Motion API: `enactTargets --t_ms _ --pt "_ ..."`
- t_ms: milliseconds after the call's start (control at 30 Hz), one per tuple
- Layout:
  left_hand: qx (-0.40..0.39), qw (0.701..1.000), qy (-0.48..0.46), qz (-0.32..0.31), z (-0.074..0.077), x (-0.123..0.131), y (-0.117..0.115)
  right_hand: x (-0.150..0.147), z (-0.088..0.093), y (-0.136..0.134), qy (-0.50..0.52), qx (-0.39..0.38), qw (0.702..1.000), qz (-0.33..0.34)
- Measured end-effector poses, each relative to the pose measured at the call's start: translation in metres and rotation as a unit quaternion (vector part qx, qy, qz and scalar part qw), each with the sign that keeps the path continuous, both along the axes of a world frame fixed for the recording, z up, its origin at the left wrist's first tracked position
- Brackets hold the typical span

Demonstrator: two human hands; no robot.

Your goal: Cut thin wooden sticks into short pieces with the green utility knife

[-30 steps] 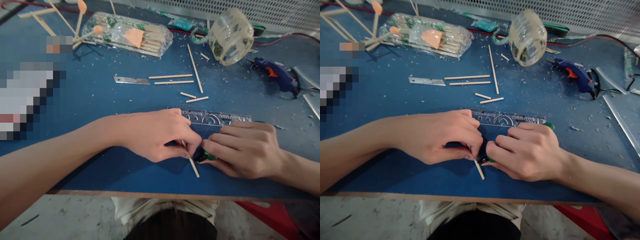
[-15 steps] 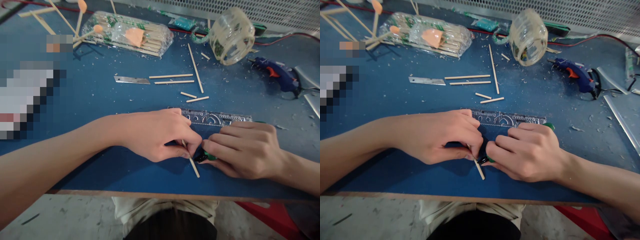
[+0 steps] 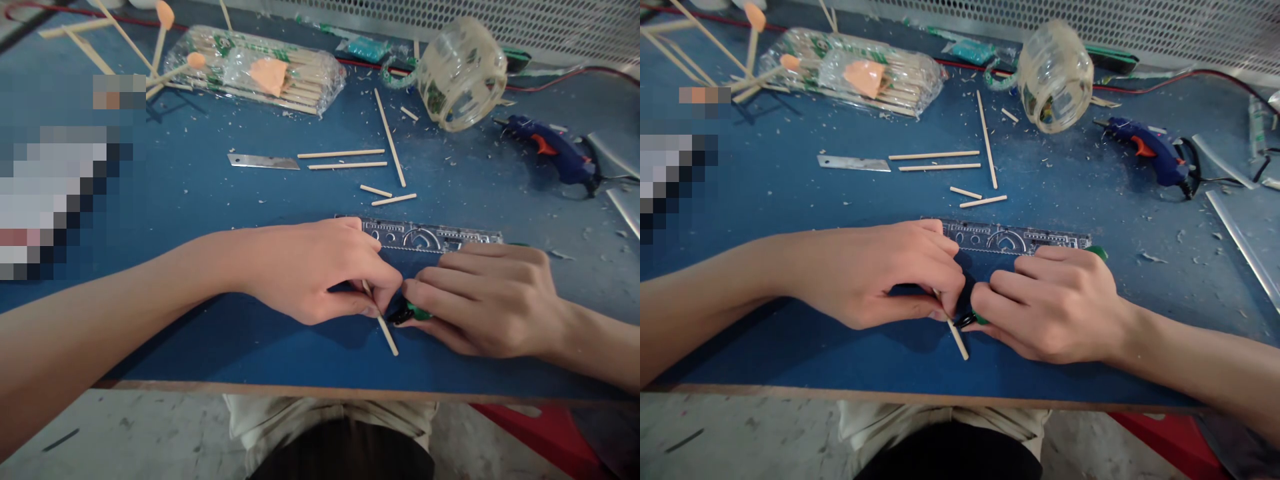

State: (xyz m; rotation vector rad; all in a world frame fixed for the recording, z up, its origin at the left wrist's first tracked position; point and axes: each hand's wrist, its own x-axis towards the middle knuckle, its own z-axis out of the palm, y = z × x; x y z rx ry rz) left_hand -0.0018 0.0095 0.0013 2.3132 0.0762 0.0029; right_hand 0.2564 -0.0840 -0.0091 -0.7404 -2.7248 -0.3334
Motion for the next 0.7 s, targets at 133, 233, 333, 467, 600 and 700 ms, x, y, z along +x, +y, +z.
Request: enactTargets --t_ms 133,233,333,467,600,700 --pt "-0.003 1.000 0.005 0.002 0.0001 0.0005 -0.0001 -0.0005 -0.0001 -0.0004 -0.002 0.003 1.000 -0.003" --pt "0.002 1.000 0.000 0.001 -0.0007 0.0009 -0.0004 -0.0013 0.0014 -0.0002 -0.004 0.003 1.000 -0.003" --pt "0.004 1.000 -0.004 0.003 -0.0013 0.0008 -0.0009 -0.0020 0.0028 0.0000 -0.008 0.004 1.000 -0.001" --pt "0.009 1.000 -0.007 -0.001 -0.0007 0.0000 -0.0016 -0.0023 0.0033 0.0001 -0.014 0.007 1.000 -0.005" --pt "0.011 1.000 -0.007 -0.002 -0.0001 0.0004 -0.0016 -0.0033 0.0035 -0.0005 -0.014 0.006 1.000 -0.005" --pt "0.013 1.000 -0.010 -0.005 -0.0003 0.0011 -0.0013 -0.0042 0.0038 -0.0016 -0.012 0.009 1.000 -0.009"
